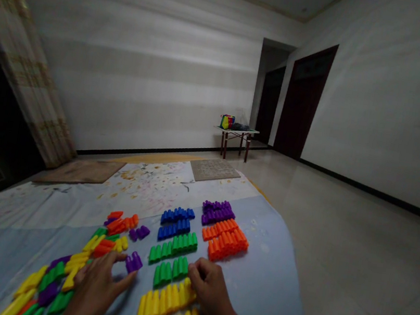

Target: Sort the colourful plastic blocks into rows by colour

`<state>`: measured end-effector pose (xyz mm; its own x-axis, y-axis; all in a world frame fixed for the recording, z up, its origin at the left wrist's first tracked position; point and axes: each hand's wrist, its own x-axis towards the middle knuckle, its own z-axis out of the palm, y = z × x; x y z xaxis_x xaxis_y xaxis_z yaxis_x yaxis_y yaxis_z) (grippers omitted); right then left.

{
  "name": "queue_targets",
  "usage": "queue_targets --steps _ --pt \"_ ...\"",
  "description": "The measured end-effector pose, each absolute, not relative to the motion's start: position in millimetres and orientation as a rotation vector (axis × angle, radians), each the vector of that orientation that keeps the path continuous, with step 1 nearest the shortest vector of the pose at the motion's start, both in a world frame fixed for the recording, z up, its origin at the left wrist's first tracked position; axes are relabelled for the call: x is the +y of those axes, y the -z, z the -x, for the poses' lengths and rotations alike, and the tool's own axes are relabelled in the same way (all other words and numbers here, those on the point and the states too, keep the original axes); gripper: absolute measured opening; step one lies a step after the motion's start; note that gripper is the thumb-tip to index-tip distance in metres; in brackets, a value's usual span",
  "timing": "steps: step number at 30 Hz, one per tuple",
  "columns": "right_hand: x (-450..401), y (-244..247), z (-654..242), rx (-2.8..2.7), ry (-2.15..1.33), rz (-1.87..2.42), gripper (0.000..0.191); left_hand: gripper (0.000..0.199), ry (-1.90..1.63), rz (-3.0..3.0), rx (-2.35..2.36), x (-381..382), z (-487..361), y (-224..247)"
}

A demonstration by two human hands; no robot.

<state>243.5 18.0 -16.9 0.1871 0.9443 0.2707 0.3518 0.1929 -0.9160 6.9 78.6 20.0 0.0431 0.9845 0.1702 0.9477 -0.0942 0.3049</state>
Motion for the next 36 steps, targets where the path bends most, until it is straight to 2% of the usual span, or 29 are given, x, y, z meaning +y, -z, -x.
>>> queue_targets --steps 10,21,29,36 --pt "19 13 -243 -1.360 -0.696 1.395 0.029 0.033 -0.768 -2.267 1.628 102 -56 -45" --pt "21 16 -242 -1.326 -0.708 1.380 0.031 0.037 -0.431 -2.466 1.631 152 -149 -62" --pt "24 23 -241 -1.337 -0.707 1.381 0.028 0.041 -0.377 -2.519 1.637 181 -191 -37" --pt "26 26 -241 -1.358 -0.682 1.436 0.026 0.041 -0.372 -2.574 1.568 189 -227 -41"
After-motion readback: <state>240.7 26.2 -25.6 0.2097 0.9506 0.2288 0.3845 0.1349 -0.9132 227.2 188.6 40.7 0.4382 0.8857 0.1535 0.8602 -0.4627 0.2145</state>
